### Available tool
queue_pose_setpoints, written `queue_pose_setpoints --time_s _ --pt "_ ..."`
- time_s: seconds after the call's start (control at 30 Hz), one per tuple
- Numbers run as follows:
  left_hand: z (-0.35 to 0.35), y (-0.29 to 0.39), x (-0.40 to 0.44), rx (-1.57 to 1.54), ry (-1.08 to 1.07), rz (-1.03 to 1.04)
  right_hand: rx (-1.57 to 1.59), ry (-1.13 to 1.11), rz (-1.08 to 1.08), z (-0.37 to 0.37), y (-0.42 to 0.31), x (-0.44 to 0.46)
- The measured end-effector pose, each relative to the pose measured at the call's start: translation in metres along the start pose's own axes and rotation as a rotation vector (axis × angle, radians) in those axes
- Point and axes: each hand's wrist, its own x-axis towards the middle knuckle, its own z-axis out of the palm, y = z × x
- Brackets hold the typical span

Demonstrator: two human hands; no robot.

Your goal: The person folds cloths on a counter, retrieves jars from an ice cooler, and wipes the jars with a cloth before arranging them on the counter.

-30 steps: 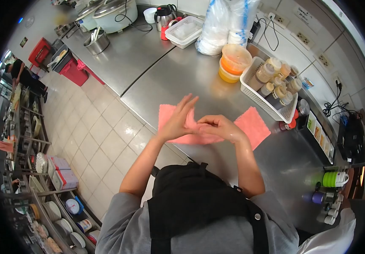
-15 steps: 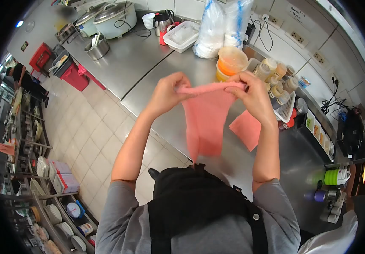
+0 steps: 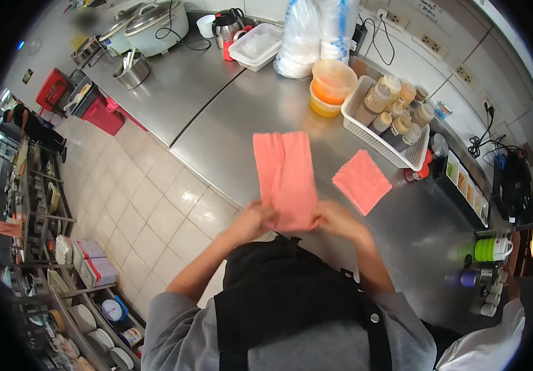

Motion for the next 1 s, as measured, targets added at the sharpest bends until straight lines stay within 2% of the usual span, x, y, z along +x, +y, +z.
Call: queue_pose_setpoints --time_s 0.03,0.17,0.23,0.3,0.37,0.43,0.47,0.53,0.57,0.63,0.67,0.73,0.77,0.83,0.97,1.0 --pt "0.015 0.001 -0.014 0.017 -0.072 0.002 0.067 -0.105 0.123 0.013 -0.002 -0.008" --pt "0.019 0.010 -0.028 -0.186 -0.157 -0.098 0.294 -0.206 0.232 0.017 -0.004 -0.018" --pt "0.000 0.006 -0.010 -0.302 -0.113 -0.228 0.281 -0.053 0.079 0.002 0.010 0.000" --pt "-0.017 -0.014 0.016 -0.258 0.068 -0.175 0.187 0.090 0.101 -0.029 0.004 0.029" --pt "-0.033 -0.033 0.053 -0.143 0.212 -0.446 0.074 0.322 0.131 -0.039 0.025 0.070" --pt "-0.052 -0.028 0.086 0.110 0.245 -0.404 -0.105 0.596 0.048 -0.038 0.039 0.103" --pt "-0.041 -0.037 0.092 0.120 0.251 -0.400 -0.105 0.603 0.038 -0.033 0.047 0.107" --pt "-0.007 -0.076 0.111 0.572 0.208 -0.379 -0.289 0.688 0.120 -0.028 0.063 0.113" --pt "0.000 -0.078 0.118 0.575 0.215 -0.376 -0.293 0.693 0.115 -0.030 0.063 0.110" --pt "0.022 -0.071 0.123 0.468 0.211 -0.240 -0.271 0.767 0.345 -0.026 0.071 0.095" --pt "0.034 -0.069 0.127 0.457 0.199 -0.234 -0.271 0.768 0.363 -0.027 0.077 0.088" --pt "0.056 -0.064 0.138 0.281 0.223 -0.236 -0.377 0.912 0.629 -0.028 0.102 0.070" --pt "0.066 -0.063 0.140 0.271 0.211 -0.220 -0.380 0.923 0.650 -0.029 0.113 0.060" --pt "0.088 -0.063 0.132 0.407 0.175 -0.287 -0.589 0.939 0.856 -0.022 0.133 0.040" --pt "0.074 -0.076 0.125 0.488 0.101 -0.186 -0.802 0.845 0.805 0.015 0.159 0.002" --pt "0.061 -0.083 0.125 0.468 0.023 -0.105 -0.802 0.711 0.740 0.021 0.149 -0.001"
